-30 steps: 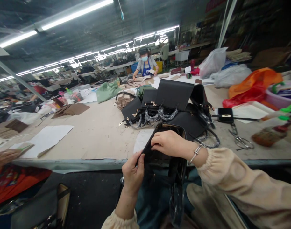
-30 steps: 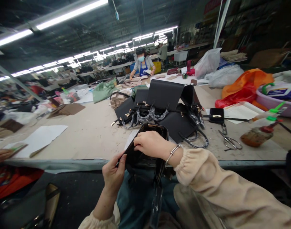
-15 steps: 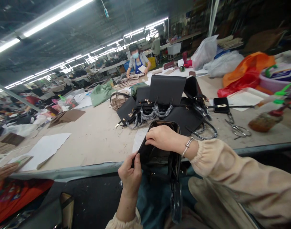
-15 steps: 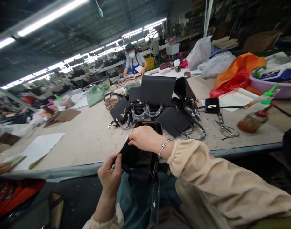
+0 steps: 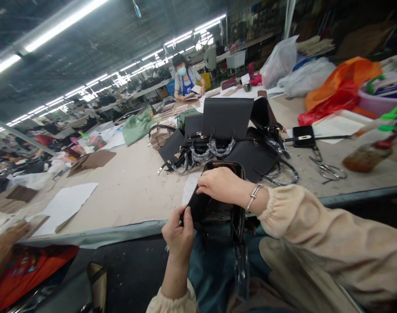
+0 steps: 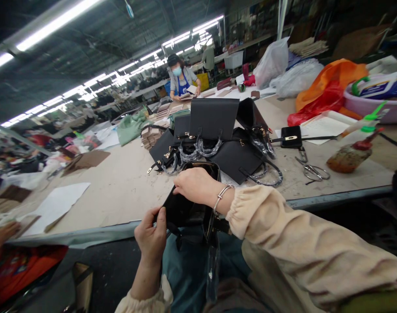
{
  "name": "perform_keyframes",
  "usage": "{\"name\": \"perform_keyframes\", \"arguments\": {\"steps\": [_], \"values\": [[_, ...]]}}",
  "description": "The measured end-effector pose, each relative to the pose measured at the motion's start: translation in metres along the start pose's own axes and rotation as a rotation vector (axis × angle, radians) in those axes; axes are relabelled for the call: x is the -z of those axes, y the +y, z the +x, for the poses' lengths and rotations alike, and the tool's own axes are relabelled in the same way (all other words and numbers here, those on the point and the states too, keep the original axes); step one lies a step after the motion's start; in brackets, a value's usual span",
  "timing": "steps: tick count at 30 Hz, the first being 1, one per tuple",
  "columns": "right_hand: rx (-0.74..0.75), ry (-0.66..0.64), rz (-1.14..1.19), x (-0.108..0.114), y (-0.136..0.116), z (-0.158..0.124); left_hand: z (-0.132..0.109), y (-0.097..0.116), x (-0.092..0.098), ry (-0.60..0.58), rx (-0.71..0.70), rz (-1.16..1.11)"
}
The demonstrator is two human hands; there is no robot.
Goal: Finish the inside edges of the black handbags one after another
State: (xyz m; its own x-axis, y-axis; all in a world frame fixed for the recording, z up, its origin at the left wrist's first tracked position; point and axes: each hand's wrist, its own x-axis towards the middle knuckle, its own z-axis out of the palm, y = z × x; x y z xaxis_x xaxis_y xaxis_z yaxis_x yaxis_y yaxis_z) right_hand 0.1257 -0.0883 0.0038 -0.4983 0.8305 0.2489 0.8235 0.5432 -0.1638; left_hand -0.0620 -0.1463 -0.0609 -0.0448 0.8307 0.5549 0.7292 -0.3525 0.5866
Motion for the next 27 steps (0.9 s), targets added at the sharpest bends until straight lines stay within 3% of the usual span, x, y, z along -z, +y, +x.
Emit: {"name": "perform_keyframes", "arguments": {"steps": [6, 14, 27], "values": [[-0.024, -0.001, 0.004, 0.000, 0.000, 0.001, 0.004, -0.001, -0.003, -0.001, 0.022, -0.013], [-0.041, 0.014, 0.004, -0.003, 0.001, 0.007, 0.023, 0.000, -0.001, -0.155, 0.000, 0.015], [-0.079, 0.032, 0.003, -0.001, 0.017, 0.012, 0.035, -0.010, -0.001, -0.120, -0.044, 0.114]]}}
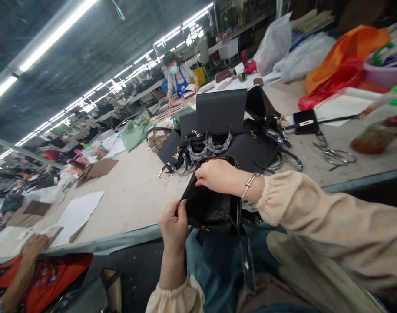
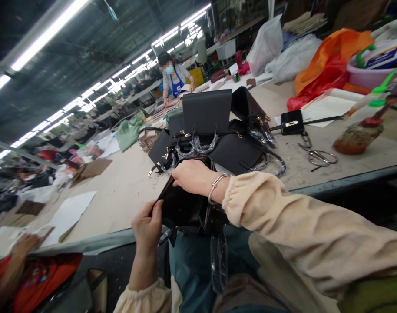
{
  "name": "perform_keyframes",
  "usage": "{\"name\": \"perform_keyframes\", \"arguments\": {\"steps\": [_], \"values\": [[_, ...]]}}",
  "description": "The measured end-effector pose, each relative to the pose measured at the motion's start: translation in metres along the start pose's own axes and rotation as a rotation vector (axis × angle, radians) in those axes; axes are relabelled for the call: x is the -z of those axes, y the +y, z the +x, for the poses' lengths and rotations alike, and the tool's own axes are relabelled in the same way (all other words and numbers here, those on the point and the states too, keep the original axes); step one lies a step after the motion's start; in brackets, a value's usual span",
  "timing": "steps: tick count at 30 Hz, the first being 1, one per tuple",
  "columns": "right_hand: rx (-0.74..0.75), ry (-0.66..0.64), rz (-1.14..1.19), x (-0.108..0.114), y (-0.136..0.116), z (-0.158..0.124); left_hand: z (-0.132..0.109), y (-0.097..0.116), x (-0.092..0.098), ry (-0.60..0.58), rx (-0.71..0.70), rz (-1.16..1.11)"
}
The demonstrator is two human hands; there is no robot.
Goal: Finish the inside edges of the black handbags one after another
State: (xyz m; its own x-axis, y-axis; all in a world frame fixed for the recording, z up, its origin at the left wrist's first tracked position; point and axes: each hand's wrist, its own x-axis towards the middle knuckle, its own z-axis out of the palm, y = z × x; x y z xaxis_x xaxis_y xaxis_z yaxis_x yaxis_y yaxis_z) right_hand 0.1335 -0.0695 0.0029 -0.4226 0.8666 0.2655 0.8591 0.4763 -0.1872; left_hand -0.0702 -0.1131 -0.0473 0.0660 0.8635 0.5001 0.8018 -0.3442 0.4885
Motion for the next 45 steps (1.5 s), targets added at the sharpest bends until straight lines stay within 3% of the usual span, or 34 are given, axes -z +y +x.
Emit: {"name": "perform_keyframes", "arguments": {"steps": [8, 32, 36, 42, 45], "values": [[-0.010, 0.054, 0.003, -0.007, 0.001, 0.006, 0.001, 0.001, 0.003, -0.042, -0.012, 0.011], [-0.059, 0.021, 0.030, -0.004, -0.002, 0.006, 0.001, 0.007, 0.003, -0.108, 0.015, -0.001], [-0.083, -0.008, 0.037, -0.001, -0.003, 0.007, 0.005, 0.011, 0.007, -0.170, -0.002, 0.054], [-0.082, 0.014, 0.039, -0.004, -0.004, 0.009, 0.022, 0.023, 0.014, -0.353, -0.004, 0.218], [-0.083, 0.021, 0.037, -0.005, -0.005, 0.010, 0.030, 0.027, 0.010, -0.350, -0.014, 0.255]]}}
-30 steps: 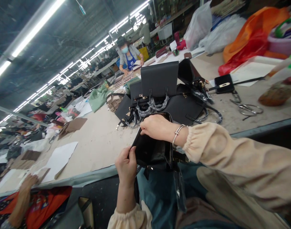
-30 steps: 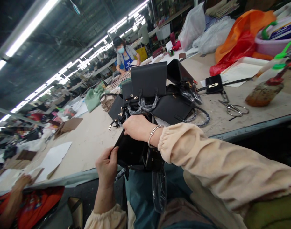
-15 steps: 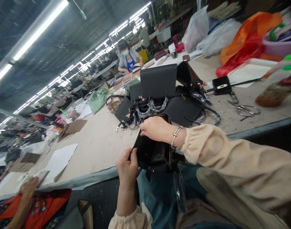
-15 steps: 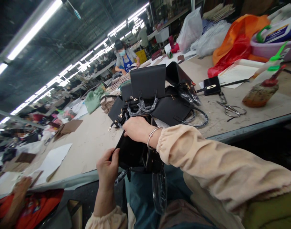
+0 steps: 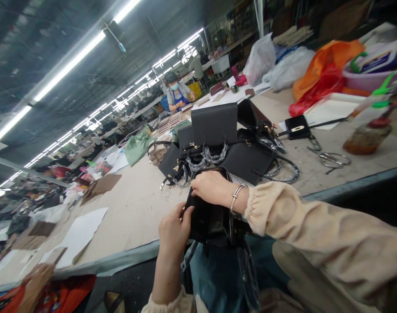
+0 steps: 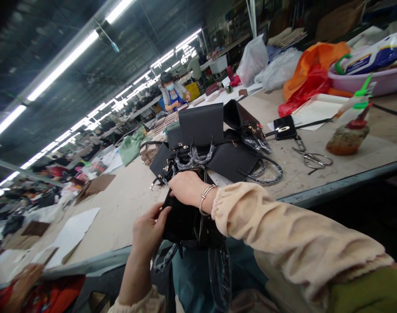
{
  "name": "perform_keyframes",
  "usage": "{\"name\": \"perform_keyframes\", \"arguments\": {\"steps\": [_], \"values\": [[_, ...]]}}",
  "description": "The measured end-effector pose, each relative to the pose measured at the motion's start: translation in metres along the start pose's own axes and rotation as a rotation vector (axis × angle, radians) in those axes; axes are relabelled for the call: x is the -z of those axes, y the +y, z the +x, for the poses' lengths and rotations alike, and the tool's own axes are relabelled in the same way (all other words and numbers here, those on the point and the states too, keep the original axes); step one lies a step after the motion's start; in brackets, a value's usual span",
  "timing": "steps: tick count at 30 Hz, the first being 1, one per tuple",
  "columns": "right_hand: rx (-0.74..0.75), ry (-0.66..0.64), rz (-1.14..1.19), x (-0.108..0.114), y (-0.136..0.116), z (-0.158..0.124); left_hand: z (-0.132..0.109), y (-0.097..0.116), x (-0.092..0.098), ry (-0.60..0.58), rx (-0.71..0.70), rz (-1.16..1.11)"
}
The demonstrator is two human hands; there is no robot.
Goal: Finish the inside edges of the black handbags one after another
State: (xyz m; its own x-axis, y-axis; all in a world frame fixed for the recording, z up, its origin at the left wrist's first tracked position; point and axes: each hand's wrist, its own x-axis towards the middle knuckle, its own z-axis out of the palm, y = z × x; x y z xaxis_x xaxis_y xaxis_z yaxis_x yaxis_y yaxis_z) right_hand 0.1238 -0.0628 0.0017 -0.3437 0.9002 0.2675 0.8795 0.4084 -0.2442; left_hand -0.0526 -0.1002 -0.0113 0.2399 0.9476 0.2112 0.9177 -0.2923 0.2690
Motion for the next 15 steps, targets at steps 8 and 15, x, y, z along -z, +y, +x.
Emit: {"name": "perform_keyframes", "arguments": {"steps": [8, 15], "values": [[-0.039, -0.009, 0.027, 0.005, 0.016, -0.002, 0.013, -0.003, -0.007, 0.097, 0.018, 0.085], [-0.030, 0.023, 0.013, 0.005, 0.026, -0.003, 0.012, -0.008, -0.009, 0.076, 0.015, -0.003]]}}
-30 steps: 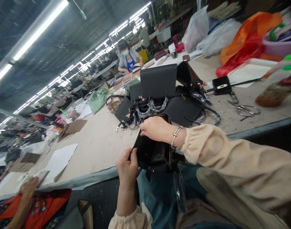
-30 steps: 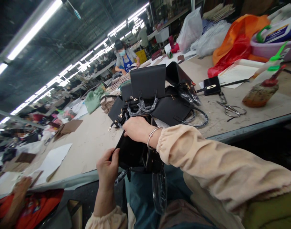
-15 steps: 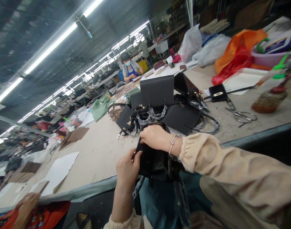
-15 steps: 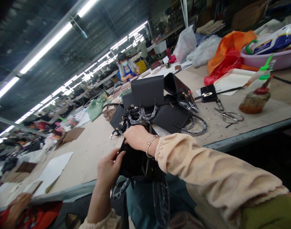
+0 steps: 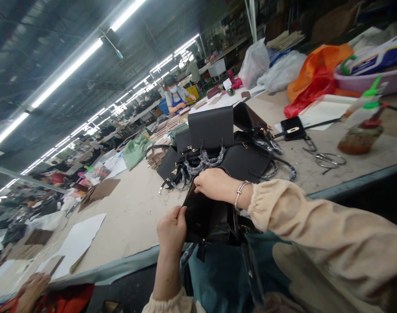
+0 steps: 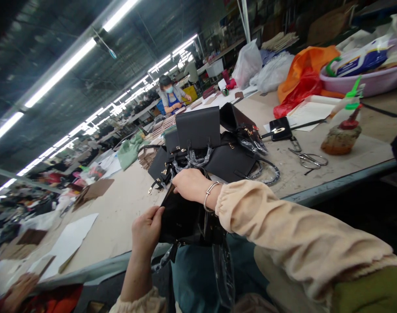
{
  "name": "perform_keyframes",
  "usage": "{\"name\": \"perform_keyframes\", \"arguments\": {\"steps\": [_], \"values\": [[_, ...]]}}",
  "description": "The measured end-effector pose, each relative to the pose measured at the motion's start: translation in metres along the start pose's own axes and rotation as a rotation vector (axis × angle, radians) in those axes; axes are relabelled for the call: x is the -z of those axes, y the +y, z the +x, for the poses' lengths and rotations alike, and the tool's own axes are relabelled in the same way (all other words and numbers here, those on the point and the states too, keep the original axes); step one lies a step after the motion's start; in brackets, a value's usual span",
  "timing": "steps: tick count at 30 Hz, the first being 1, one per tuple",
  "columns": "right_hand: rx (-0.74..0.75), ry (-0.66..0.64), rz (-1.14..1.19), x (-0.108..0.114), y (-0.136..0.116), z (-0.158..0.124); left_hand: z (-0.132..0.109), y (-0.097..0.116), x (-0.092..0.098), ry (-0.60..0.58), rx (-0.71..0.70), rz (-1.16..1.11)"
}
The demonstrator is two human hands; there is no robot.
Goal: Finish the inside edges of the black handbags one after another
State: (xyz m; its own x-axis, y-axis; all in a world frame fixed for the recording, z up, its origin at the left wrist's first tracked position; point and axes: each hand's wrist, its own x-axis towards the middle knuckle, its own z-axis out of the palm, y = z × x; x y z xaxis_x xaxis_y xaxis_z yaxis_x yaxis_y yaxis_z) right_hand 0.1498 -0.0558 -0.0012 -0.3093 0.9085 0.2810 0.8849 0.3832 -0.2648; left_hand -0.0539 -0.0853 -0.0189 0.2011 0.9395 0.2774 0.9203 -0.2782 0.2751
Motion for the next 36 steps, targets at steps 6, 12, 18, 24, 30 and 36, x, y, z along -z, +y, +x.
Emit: {"name": "perform_keyframes", "arguments": {"steps": [6, 12, 18, 24, 30, 36], "values": [[-0.015, 0.002, 0.002, 0.0009, -0.0013, 0.0011, 0.0006, -0.0033, -0.0013, -0.031, 0.006, -0.032], [-0.020, 0.010, -0.003, 0.0002, -0.0011, 0.0027, -0.0010, 0.0004, 0.0004, -0.040, -0.005, -0.038], [-0.032, -0.013, 0.002, -0.0013, -0.0014, 0.0046, -0.0013, 0.0011, 0.0003, -0.046, -0.008, -0.037], [-0.028, 0.006, 0.017, -0.0019, -0.0006, 0.0053, -0.0011, 0.0018, 0.0007, -0.045, -0.013, -0.035], [-0.027, 0.003, 0.014, -0.0020, -0.0009, 0.0051, -0.0018, 0.0029, 0.0007, -0.042, -0.044, -0.040], [-0.046, -0.009, 0.012, -0.0036, -0.0005, 0.0067, -0.0022, 0.0040, 0.0002, -0.052, -0.050, -0.045]]}}
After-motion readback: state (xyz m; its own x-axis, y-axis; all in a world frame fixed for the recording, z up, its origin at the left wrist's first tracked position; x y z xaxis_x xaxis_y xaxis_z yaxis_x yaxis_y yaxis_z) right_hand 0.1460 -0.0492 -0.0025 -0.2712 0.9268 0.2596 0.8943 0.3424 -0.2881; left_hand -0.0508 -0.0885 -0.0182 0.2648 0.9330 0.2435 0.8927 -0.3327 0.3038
